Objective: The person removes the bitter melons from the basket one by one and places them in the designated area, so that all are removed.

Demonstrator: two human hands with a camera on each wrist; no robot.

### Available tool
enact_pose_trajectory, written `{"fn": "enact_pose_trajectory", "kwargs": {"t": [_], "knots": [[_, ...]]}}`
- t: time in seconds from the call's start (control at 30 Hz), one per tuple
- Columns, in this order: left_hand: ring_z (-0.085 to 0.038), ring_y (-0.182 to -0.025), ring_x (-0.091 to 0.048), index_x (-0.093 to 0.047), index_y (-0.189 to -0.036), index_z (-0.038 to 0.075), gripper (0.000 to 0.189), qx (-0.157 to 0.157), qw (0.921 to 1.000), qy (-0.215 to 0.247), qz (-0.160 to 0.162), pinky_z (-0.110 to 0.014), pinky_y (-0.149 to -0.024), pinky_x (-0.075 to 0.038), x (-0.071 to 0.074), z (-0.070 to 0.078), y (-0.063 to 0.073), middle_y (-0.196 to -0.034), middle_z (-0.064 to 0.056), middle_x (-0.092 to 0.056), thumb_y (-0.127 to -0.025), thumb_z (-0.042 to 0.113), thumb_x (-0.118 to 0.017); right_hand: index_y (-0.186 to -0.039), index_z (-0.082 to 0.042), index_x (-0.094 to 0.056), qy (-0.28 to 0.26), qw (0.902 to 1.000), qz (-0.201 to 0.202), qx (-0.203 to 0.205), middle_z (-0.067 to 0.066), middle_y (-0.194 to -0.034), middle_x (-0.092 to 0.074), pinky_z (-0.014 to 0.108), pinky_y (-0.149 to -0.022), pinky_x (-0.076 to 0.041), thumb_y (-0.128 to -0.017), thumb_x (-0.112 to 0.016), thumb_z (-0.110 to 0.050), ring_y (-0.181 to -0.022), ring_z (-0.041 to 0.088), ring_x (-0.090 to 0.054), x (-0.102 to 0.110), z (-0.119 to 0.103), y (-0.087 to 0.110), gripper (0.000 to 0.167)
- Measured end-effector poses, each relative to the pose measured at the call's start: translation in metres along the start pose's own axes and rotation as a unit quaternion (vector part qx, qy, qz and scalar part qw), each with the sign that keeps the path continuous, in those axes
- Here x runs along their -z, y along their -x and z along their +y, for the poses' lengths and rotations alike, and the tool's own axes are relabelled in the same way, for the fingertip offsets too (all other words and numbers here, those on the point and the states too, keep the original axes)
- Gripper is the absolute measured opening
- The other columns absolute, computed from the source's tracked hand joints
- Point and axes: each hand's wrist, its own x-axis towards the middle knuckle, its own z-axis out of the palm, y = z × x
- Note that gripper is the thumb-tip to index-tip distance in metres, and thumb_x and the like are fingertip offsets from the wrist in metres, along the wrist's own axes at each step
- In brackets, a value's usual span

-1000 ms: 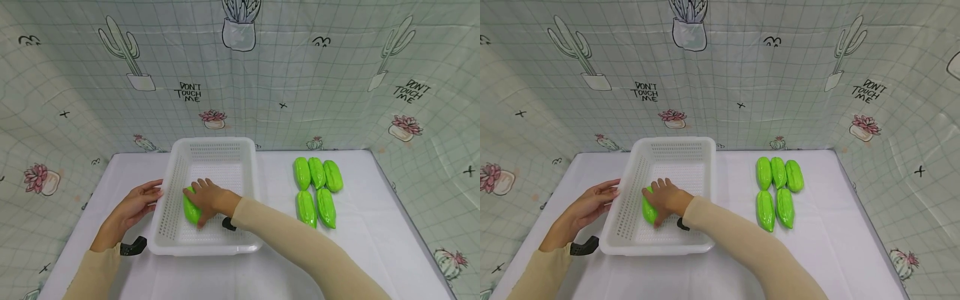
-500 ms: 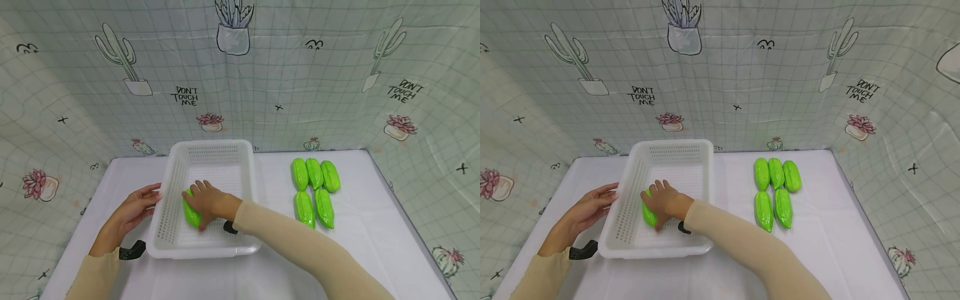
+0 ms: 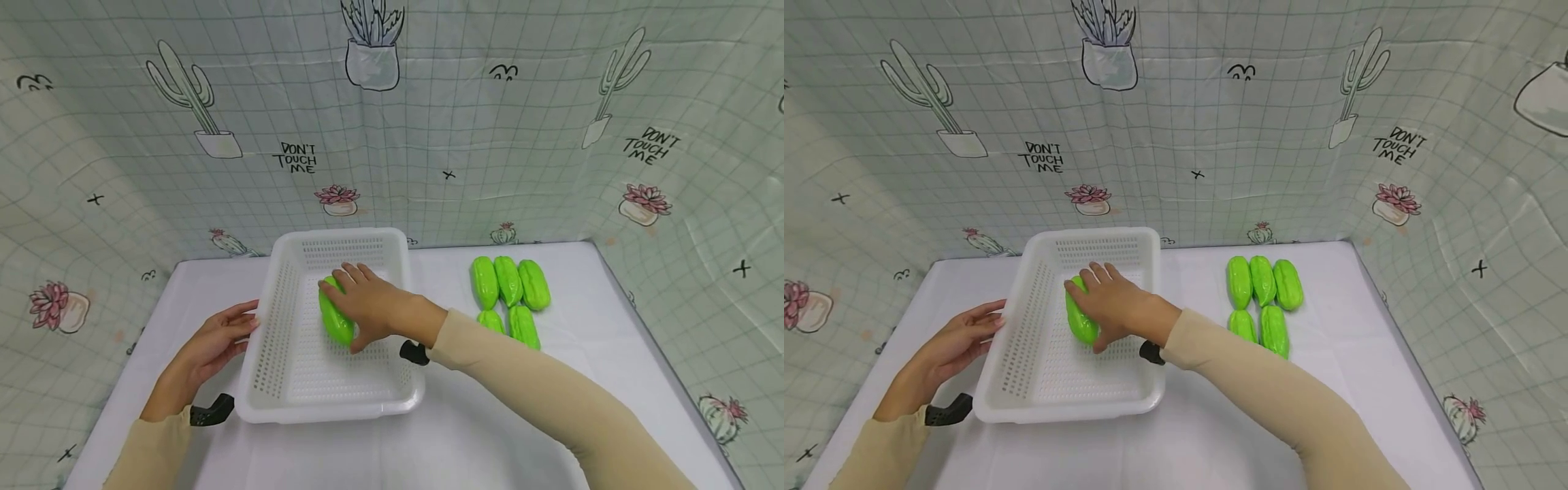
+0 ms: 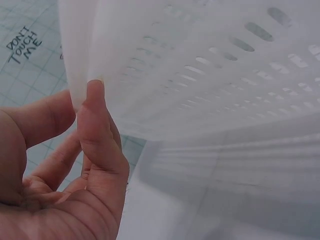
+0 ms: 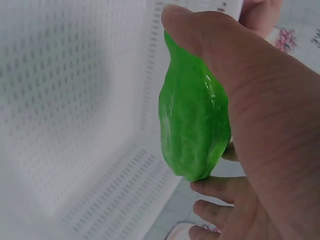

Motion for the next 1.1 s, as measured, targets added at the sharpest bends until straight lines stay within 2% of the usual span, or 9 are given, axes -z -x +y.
{"fn": "enact_pose_trajectory", "kwargs": {"t": [0.23,0.43,0.63,0.8,1.1], "knots": [[-0.006,-0.098,-0.071,-0.020,-0.166,-0.003,0.070,-0.002,1.0000,-0.006,0.001,-0.024,-0.081,-0.059,0.000,-0.001,-0.001,-0.113,0.012,-0.068,-0.109,0.010,-0.058,-0.168,-0.006,-0.020,-0.042,0.9985,0.034,-0.006,0.023,-0.171,-0.022,0.052,-0.131,-0.013,-0.081,-0.089,-0.055,-0.161,0.043,-0.016,0.007,0.024,0.032,0.121],[-0.006,-0.098,-0.071,-0.020,-0.166,-0.004,0.070,-0.006,0.9999,-0.010,0.001,-0.023,-0.081,-0.059,0.000,-0.002,-0.001,-0.113,0.012,-0.068,-0.109,0.010,-0.059,-0.166,-0.004,-0.024,-0.050,0.9959,0.075,-0.013,0.024,-0.169,-0.025,0.056,-0.130,-0.014,-0.079,-0.092,-0.052,-0.160,0.045,-0.016,0.004,0.043,0.059,0.121],[-0.006,-0.099,-0.071,-0.026,-0.165,-0.002,0.067,-0.008,1.0000,-0.002,-0.002,-0.023,-0.082,-0.059,0.000,-0.001,0.001,-0.114,0.011,-0.069,-0.108,0.010,-0.060,-0.166,-0.003,-0.026,-0.065,0.9925,0.100,-0.028,0.025,-0.169,-0.026,0.055,-0.130,-0.014,-0.078,-0.093,-0.051,-0.160,0.046,-0.017,0.000,0.058,0.085,0.120],[-0.006,-0.099,-0.071,-0.026,-0.165,-0.002,0.068,-0.008,1.0000,0.004,-0.003,-0.023,-0.082,-0.059,0.001,-0.002,0.001,-0.114,0.011,-0.069,-0.108,0.010,-0.061,-0.165,-0.002,-0.027,-0.079,0.9885,0.122,-0.042,0.026,-0.168,-0.027,0.058,-0.129,-0.018,-0.076,-0.096,-0.048,-0.158,0.047,-0.019,-0.008,0.070,0.104,0.121],[-0.007,-0.100,-0.072,-0.028,-0.164,-0.001,0.066,-0.011,0.9999,-0.003,0.002,-0.024,-0.084,-0.060,0.001,-0.003,-0.001,-0.115,0.011,-0.069,-0.108,0.012,-0.061,-0.162,0.001,-0.027,-0.092,0.9834,0.137,-0.075,0.031,-0.164,-0.030,0.063,-0.127,-0.018,-0.073,-0.098,-0.044,-0.155,0.052,-0.022,-0.031,0.094,0.140,0.122]]}}
